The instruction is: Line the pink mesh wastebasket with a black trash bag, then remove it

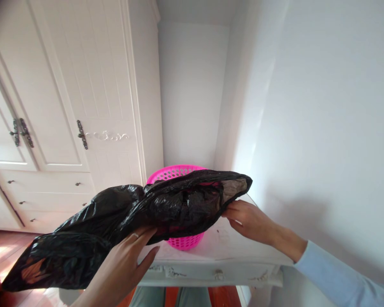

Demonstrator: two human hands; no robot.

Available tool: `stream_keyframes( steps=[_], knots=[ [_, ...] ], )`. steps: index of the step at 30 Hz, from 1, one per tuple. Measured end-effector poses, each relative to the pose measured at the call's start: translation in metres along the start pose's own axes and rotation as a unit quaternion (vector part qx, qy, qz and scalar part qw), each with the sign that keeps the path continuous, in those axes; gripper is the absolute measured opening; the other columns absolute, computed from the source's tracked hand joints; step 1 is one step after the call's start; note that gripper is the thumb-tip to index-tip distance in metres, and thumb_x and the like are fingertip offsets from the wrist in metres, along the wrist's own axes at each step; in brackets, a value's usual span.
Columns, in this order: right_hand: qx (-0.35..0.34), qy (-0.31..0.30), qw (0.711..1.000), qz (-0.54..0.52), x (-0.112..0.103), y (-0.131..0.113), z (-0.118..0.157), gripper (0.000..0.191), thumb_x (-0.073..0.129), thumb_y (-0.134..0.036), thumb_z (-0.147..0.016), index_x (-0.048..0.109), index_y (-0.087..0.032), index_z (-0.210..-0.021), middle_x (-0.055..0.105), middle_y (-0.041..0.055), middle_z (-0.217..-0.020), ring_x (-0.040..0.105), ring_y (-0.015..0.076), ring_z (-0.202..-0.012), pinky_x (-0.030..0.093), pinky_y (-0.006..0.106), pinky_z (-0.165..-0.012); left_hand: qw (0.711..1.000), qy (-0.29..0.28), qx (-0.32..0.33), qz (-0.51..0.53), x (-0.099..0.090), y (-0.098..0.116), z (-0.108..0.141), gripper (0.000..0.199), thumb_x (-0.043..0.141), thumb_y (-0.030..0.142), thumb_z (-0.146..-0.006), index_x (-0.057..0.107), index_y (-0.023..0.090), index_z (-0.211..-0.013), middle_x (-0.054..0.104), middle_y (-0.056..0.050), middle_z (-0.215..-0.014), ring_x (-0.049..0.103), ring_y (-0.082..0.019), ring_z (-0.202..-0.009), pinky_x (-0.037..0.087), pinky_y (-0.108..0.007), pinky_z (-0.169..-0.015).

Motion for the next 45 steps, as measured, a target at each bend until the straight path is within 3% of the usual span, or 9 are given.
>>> stream_keyframes(
  steps=[6,10,14,20,25,29,33,36,45],
  knots=[
    [0.033,0.123,0.992,-0.007,-0.031,-0.011,-0.012,0.025,0.056,-0.005,-0.09,0.063,-0.021,-0.108,0.073,0.004,-0.093,0.07,0.0158,-0.085,0.057,0.027,-0.077,0.987,0.145,-0.021,0.067,-0.04,0.016,-0.023,0.028,0.058,0.016,-0.094,0.061,0.018,-0.122,0.069,-0.009,-0.115,0.067,-0.017,-0.108,0.056,-0.029,-0.096],
    [0.042,0.158,0.986,0.024,-0.036,-0.009,-0.021,0.034,0.059,-0.005,-0.09,0.059,-0.021,-0.12,0.072,0.0065,-0.101,0.069,0.0184,-0.095,0.057,0.031,-0.088,0.986,0.162,-0.007,0.034,-0.035,0.01,-0.04,0.037,0.061,0.015,-0.093,0.058,0.015,-0.129,0.066,-0.012,-0.128,0.064,-0.022,-0.119,0.053,-0.036,-0.105],
    [0.086,0.187,0.978,0.044,-0.033,0.007,-0.031,0.035,0.058,-0.01,-0.092,0.056,-0.021,-0.125,0.069,0.0093,-0.109,0.067,0.0215,-0.102,0.057,0.036,-0.09,0.986,0.167,-0.005,0.01,-0.03,-0.005,-0.06,0.036,0.059,0.018,-0.094,0.058,0.013,-0.13,0.067,-0.013,-0.129,0.065,-0.024,-0.117,0.055,-0.04,-0.101],
    [0.159,0.219,0.96,0.074,-0.028,0.037,-0.047,0.029,0.061,-0.023,-0.095,0.06,-0.017,-0.124,0.062,0.0062,-0.093,0.063,0.0169,-0.077,0.056,0.032,-0.071,0.988,0.138,-0.028,-0.058,-0.04,-0.03,-0.09,0.029,0.059,0.031,-0.096,0.068,0.014,-0.119,0.07,-0.012,-0.117,0.064,-0.03,-0.107,0.053,-0.049,-0.094],
    [0.193,0.206,0.956,0.082,-0.023,0.052,-0.058,0.019,0.062,-0.032,-0.096,0.074,-0.018,-0.103,0.061,0.005,-0.086,0.062,0.0171,-0.075,0.053,0.033,-0.069,0.997,0.018,-0.057,0.056,-0.038,-0.052,-0.105,0.032,0.062,0.049,-0.093,0.076,0.022,-0.106,0.074,-0.006,-0.106,0.065,-0.026,-0.102,0.051,-0.044,-0.096],
    [0.182,0.213,0.956,0.088,-0.02,0.062,-0.066,0.02,0.061,-0.031,-0.096,0.077,-0.019,-0.096,0.06,0.006,-0.086,0.061,0.018,-0.078,0.051,0.033,-0.07,0.988,-0.028,-0.082,0.127,-0.04,-0.061,-0.11,0.03,0.06,0.049,-0.094,0.077,0.025,-0.093,0.075,-0.003,-0.096,0.066,-0.022,-0.095,0.049,-0.037,-0.091],
    [0.162,0.222,0.956,0.1,-0.016,0.073,-0.077,0.02,0.062,-0.032,-0.094,0.078,-0.02,-0.091,0.063,0.0096,-0.098,0.061,0.0233,-0.091,0.051,0.041,-0.085,0.983,-0.018,-0.108,0.148,-0.039,-0.075,-0.121,0.035,0.057,0.051,-0.095,0.076,0.023,-0.086,0.075,-0.002,-0.089,0.066,-0.02,-0.085,0.048,-0.032,-0.082],
    [0.2,0.218,0.953,0.063,-0.008,0.087,-0.086,0.02,0.062,-0.034,-0.093,0.078,-0.022,-0.089,0.065,0.0104,-0.106,0.061,0.0261,-0.1,0.048,0.046,-0.093,0.979,0.006,-0.133,0.156,-0.027,-0.094,-0.134,0.037,0.056,0.051,-0.094,0.076,0.022,-0.085,0.075,-0.003,-0.086,0.064,-0.019,-0.078,0.047,-0.03,-0.075],
    [0.273,0.2,0.937,-0.087,0.024,0.128,-0.111,0.023,0.061,-0.039,-0.088,0.075,-0.021,-0.085,0.068,0.0092,-0.101,0.064,0.0243,-0.102,0.049,0.043,-0.098,0.965,0.039,-0.182,0.187,0.014,-0.136,-0.164,0.038,0.06,0.053,-0.085,0.076,0.019,-0.079,0.074,-0.007,-0.085,0.065,-0.022,-0.08,0.046,-0.032,-0.078]
  ],
)
Point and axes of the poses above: each hand's wrist, its own z-axis away from the middle knuckle, its own x-axis out of the palm, y = z × x, the point moved 3 cm from there along -z, towards the middle knuckle
